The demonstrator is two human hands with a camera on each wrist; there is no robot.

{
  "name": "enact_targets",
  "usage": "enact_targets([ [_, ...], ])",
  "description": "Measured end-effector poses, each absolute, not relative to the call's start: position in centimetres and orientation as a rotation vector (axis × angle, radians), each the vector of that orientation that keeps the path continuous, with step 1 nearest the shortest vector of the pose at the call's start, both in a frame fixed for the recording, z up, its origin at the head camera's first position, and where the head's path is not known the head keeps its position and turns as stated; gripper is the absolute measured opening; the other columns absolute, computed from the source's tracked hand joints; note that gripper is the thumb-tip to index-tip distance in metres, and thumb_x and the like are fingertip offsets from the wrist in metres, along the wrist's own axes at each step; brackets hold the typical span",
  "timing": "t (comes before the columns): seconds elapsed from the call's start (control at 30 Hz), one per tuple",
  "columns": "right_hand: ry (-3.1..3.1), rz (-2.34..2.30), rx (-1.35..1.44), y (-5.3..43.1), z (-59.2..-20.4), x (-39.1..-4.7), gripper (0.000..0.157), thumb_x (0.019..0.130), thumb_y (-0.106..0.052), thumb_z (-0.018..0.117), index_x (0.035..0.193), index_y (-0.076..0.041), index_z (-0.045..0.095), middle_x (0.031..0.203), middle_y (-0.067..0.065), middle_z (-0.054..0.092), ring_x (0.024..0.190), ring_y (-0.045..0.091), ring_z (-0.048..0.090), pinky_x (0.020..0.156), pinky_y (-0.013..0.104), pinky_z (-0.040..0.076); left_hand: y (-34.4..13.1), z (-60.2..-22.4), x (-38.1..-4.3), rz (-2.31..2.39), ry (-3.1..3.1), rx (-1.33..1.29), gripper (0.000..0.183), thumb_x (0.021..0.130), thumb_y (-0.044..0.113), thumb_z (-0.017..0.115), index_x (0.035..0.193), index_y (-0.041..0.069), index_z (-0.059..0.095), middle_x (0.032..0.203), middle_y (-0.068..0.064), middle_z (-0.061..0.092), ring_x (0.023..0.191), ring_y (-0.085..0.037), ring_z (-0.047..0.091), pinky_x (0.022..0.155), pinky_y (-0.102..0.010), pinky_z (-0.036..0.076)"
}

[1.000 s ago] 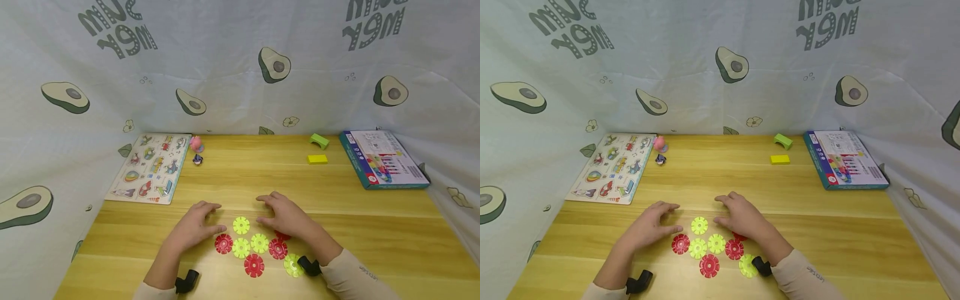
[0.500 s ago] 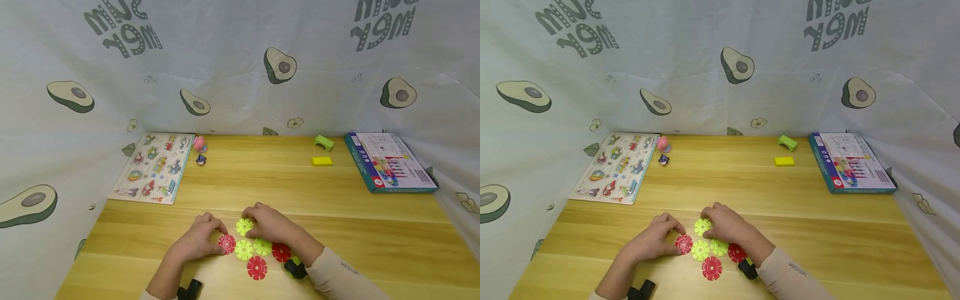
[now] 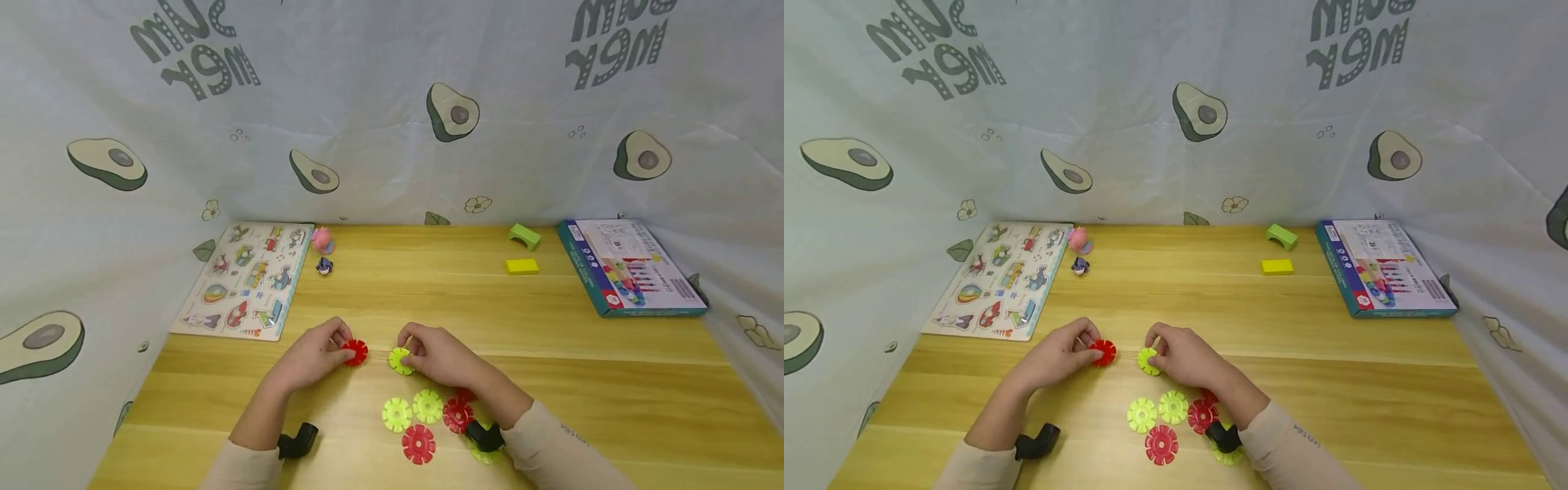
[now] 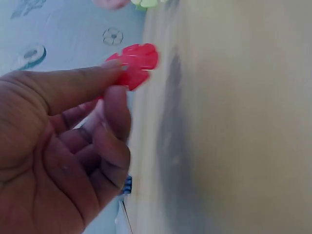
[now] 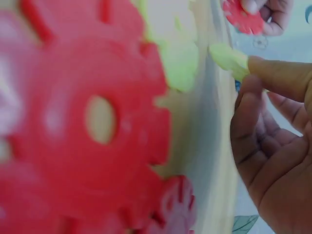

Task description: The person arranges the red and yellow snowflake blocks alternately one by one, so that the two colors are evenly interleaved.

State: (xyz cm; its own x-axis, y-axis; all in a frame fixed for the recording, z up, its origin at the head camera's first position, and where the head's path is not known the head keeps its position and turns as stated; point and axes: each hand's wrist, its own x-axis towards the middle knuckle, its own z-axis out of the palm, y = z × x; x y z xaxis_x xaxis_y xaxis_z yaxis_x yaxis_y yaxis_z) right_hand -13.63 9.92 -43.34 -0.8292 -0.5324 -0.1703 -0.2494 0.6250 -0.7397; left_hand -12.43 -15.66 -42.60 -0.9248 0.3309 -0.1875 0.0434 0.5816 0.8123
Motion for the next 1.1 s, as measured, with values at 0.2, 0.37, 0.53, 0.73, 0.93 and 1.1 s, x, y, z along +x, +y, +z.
enact_targets([
  [0.2, 2.485, -1.279, -0.513, 9.3, -43.6, -15.7, 0.022, 0.087, -0.017, 0.065, 0.107, -0.02, 0.055, 0.075, 0.003, 0.056, 0.06, 0.015, 0.06, 0.051, 0.028, 0.051, -16.0, -43.4, -16.4, 1.569, 2.449, 0.122, 0.028, 0.087, 0.012, 0.065, 0.114, 0.009, 0.057, 0.087, -0.011, 0.055, 0.066, -0.027, 0.062, 0.058, -0.036, 0.053],
  [0.37, 2.459, -1.416, -0.37, 7.9, -44.0, -17.1, 0.026, 0.087, -0.012, 0.065, 0.11, -0.016, 0.055, 0.074, 0.008, 0.054, 0.06, 0.02, 0.063, 0.054, 0.029, 0.054, -16.2, -44.8, -18.0, 1.59, 2.504, -0.024, 0.023, 0.089, 0.017, 0.063, 0.112, 0.013, 0.058, 0.088, -0.011, 0.058, 0.063, -0.025, 0.061, 0.051, -0.032, 0.049],
  [0.53, 2.493, -1.364, -0.368, 6.2, -44.2, -18.5, 0.026, 0.087, -0.012, 0.065, 0.11, -0.015, 0.054, 0.071, 0.007, 0.055, 0.058, 0.018, 0.063, 0.054, 0.028, 0.053, -16.5, -45.4, -18.6, 1.524, 2.583, -0.159, 0.02, 0.089, 0.021, 0.064, 0.108, 0.015, 0.06, 0.089, -0.009, 0.058, 0.059, -0.021, 0.059, 0.044, -0.029, 0.047],
  [0.73, 2.607, -1.144, -0.412, 4.1, -44.7, -20.3, 0.023, 0.087, -0.019, 0.066, 0.108, -0.018, 0.055, 0.068, 0.002, 0.056, 0.053, 0.013, 0.057, 0.048, 0.027, 0.047, -16.7, -45.7, -18.8, 1.549, 2.581, -0.19, 0.027, 0.087, 0.019, 0.066, 0.111, 0.01, 0.061, 0.093, -0.009, 0.054, 0.053, -0.021, 0.056, 0.044, -0.031, 0.05],
  [0.93, 2.713, -0.899, -0.439, 2.7, -44.8, -21.3, 0.024, 0.085, -0.028, 0.067, 0.104, -0.018, 0.057, 0.064, -0.002, 0.055, 0.053, 0.012, 0.048, 0.049, 0.026, 0.041, -17.1, -45.5, -18.7, 1.413, 2.58, -0.194, 0.047, 0.074, 0.025, 0.079, 0.116, 0.013, 0.061, 0.079, -0.01, 0.054, 0.044, -0.02, 0.053, 0.042, -0.03, 0.046],
  [1.1, 2.76, -0.795, -0.444, 2.3, -44.8, -21.4, 0.024, 0.084, -0.031, 0.067, 0.101, -0.017, 0.058, 0.071, -0.002, 0.059, 0.059, 0.014, 0.049, 0.056, 0.028, 0.042, -17.6, -45.3, -18.6, 1.406, 2.542, -0.169, 0.046, 0.076, 0.023, 0.077, 0.118, 0.014, 0.061, 0.077, -0.01, 0.053, 0.045, -0.021, 0.055, 0.043, -0.03, 0.047],
])
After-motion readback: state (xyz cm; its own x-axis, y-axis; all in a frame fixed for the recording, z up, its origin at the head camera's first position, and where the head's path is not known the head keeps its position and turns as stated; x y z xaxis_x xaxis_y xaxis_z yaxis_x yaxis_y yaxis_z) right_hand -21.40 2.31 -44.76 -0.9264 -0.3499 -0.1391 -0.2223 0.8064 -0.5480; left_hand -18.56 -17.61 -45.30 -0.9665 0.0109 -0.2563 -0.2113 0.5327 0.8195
